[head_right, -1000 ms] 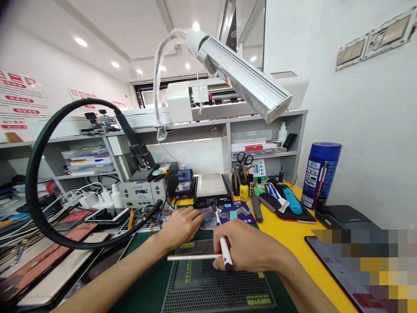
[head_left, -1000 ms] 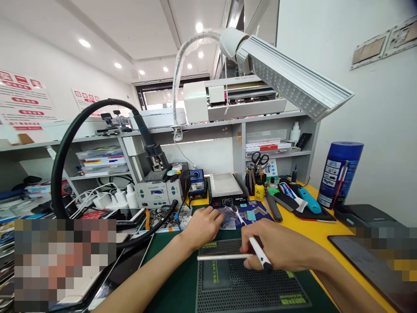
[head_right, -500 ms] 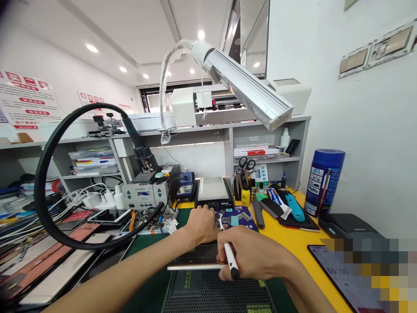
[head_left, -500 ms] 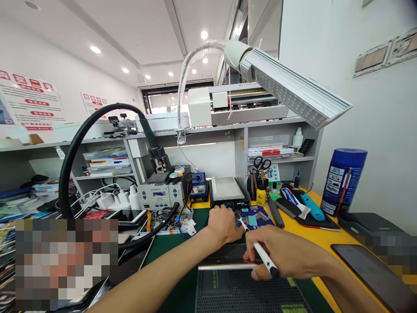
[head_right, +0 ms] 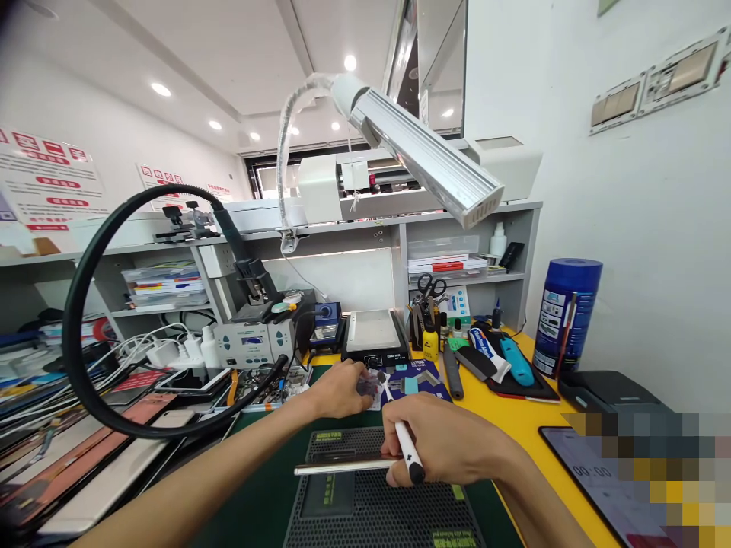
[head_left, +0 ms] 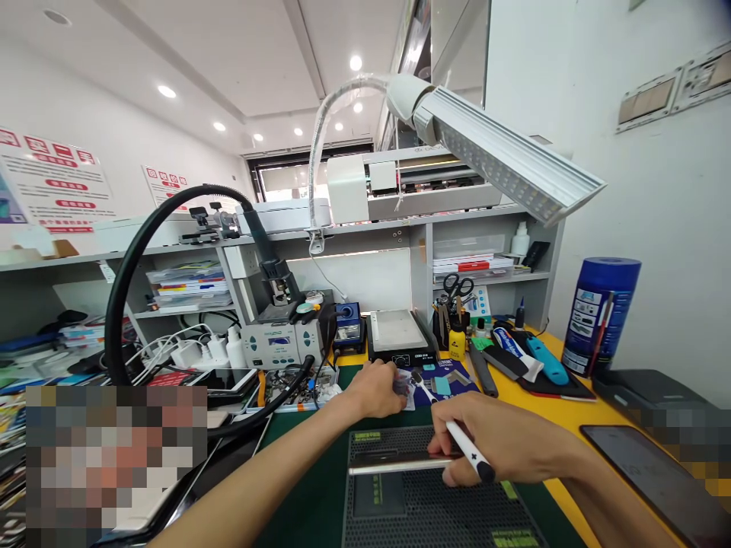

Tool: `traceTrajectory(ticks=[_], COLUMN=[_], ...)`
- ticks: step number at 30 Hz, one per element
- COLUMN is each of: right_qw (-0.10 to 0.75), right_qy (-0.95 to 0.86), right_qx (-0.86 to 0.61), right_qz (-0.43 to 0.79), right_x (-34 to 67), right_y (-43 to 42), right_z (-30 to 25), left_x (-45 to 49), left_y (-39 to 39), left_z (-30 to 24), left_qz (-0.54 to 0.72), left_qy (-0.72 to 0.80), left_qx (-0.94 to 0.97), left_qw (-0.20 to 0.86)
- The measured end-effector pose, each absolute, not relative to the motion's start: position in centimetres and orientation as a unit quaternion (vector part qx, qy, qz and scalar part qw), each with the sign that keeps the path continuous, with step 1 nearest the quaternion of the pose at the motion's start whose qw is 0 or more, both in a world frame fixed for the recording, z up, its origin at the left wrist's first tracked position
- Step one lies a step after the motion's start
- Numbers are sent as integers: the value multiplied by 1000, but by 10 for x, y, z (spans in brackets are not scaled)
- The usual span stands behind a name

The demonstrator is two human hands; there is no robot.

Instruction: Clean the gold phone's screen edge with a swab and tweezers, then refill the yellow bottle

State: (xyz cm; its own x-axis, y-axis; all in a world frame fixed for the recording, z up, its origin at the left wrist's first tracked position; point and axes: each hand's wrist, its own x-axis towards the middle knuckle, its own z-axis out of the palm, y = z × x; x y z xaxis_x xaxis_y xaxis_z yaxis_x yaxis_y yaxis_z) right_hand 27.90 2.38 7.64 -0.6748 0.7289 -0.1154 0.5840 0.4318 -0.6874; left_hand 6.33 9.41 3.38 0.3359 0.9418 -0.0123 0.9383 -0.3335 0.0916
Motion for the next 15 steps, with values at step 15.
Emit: traceTrajectory(ticks=[15], right_qw=[100], right_qy=[-836], right_qx=[-383], right_qz=[379], right_x=[279], right_y=[24], right_z=[79], left_x=[81], left_y=[92], left_z=[43], left_qz=[-5], left_qy=[648], left_qx=[760], left_qw=[43])
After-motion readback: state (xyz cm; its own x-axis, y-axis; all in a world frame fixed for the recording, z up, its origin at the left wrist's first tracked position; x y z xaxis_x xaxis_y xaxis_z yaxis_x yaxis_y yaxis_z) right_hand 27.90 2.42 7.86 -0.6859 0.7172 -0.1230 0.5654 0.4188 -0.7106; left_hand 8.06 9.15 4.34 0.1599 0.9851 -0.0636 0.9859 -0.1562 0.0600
